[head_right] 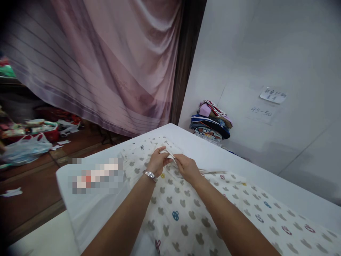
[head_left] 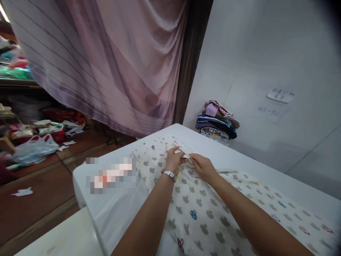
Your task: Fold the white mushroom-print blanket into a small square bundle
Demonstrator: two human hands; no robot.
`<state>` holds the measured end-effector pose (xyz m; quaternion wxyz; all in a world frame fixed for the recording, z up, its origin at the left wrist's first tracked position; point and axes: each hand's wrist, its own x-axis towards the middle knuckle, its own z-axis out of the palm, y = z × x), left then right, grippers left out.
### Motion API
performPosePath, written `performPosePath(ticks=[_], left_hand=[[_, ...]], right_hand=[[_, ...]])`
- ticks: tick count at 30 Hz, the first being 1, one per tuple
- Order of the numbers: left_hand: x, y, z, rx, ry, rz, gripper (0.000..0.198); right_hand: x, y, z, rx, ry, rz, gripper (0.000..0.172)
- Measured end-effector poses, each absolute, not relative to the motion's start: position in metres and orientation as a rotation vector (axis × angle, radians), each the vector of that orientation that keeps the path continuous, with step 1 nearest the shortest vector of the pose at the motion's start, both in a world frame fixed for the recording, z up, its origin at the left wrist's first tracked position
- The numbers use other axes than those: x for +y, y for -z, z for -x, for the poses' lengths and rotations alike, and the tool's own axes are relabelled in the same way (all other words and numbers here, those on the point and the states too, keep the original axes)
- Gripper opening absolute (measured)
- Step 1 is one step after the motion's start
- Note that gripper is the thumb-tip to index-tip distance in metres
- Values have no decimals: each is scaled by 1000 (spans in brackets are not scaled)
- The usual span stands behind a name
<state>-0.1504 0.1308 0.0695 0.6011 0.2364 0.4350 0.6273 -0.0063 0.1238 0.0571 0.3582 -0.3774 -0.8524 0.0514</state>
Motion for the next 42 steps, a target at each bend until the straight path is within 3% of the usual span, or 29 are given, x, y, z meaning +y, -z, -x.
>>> performPosePath(ticks=[19, 25, 28, 32, 36, 42], left_hand=[[129, -74, 150, 1031, -1479, -620, 40], [126, -79, 154, 987, -1406, -678, 42], [131, -75, 173, 1149, -1414, -858, 43], [142, -60, 218, 1721, -1509, -1204, 30], [150, -45, 256, 2151, -1181, -1511, 40], [160, -37, 282, 2064, -886, -1672, 55]], right_hand=[[115, -59, 9, -2290, 56, 1026, 37], [119, -68, 10, -2150, -134, 1108, 30], [124, -82, 5, -1952, -330, 1164, 28], [136, -105, -7, -1814, -409, 1159, 28], [145, -127, -19, -1835, -417, 1103, 27], [143, -160, -27, -1802, -390, 1054, 26]])
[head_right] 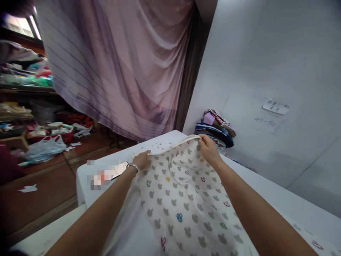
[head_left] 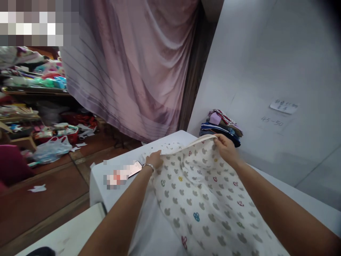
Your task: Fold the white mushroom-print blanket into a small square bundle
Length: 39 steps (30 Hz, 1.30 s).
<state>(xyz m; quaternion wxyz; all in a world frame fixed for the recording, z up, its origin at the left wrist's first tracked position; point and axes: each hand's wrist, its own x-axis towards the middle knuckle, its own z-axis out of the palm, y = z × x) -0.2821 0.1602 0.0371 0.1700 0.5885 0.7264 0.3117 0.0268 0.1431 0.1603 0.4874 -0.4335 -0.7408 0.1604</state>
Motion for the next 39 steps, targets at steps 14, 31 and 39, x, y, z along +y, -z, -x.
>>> performPosePath(ticks=[14, 31, 39], left_hand=[[62, -55, 317, 1555, -789, -1876, 39], [12, -8, 279, 1896, -647, -2267, 24], [1, -95, 351, 2057, -1308, -1671, 33]], right_hand=[[112, -222, -67, -1660, -284, 993, 21], [87, -208, -91, -1672, -296, 1081, 26], [101, -205, -98, -1543, -119, 1227, 23]])
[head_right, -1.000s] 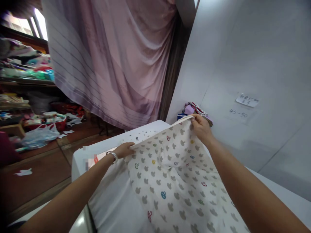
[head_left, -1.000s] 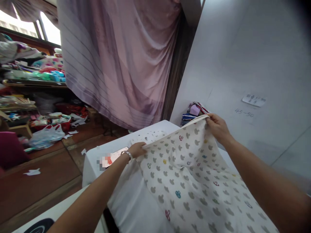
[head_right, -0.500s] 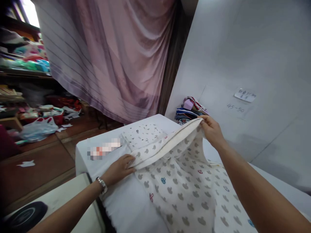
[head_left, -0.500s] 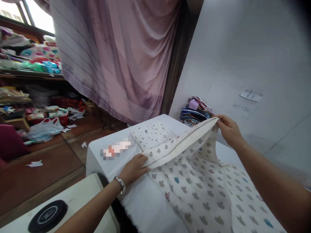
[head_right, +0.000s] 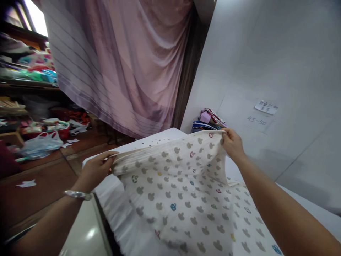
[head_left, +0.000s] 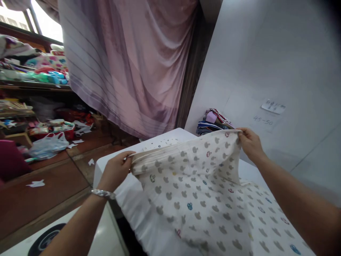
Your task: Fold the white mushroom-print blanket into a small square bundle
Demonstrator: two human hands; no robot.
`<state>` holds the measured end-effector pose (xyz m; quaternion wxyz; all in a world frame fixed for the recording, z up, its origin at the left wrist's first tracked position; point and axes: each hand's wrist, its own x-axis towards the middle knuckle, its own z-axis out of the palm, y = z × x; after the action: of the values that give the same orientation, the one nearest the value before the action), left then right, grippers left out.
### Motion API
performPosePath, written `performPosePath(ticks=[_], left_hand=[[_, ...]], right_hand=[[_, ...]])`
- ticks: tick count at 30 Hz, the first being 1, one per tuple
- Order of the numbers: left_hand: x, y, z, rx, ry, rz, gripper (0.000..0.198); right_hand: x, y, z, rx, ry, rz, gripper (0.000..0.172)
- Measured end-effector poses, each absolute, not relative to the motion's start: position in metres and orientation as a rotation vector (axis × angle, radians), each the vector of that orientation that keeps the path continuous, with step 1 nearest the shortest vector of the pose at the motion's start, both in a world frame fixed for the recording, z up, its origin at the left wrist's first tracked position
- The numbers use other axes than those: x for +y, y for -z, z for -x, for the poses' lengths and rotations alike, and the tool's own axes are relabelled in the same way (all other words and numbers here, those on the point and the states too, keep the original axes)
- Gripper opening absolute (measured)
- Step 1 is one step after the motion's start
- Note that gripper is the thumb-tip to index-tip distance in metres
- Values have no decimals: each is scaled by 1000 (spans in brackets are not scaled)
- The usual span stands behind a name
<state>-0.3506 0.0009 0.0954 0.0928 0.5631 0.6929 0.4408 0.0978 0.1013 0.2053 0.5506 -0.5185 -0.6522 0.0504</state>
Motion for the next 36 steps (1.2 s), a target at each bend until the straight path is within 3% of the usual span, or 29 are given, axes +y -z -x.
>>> performPosePath(ticks=[9, 15, 21, 25, 33, 36], left_hand=[[3, -133, 391, 1688, -782, -1533, 38], [13, -126, 410, 1550, -779, -1417, 28], [10, -112, 396, 1492, -931, -1115, 12], [2, -116, 384, 1455, -908, -1128, 23], [12, -110, 373, 2042, -756, -1752, 32], [20, -93, 371, 2306, -689, -1779, 31]], right_hand=[[140, -241, -81, -1822, 13, 1377, 21], [165, -258, -67, -2063, 184, 1461, 21], [179, -253, -43, -1996, -244, 1706, 15], [181, -246, -25, -1868, -301, 1732, 15], [228, -230, -6, -1917, -76, 1768, 14], [251, -209, 7, -1996, 22, 1705, 21]])
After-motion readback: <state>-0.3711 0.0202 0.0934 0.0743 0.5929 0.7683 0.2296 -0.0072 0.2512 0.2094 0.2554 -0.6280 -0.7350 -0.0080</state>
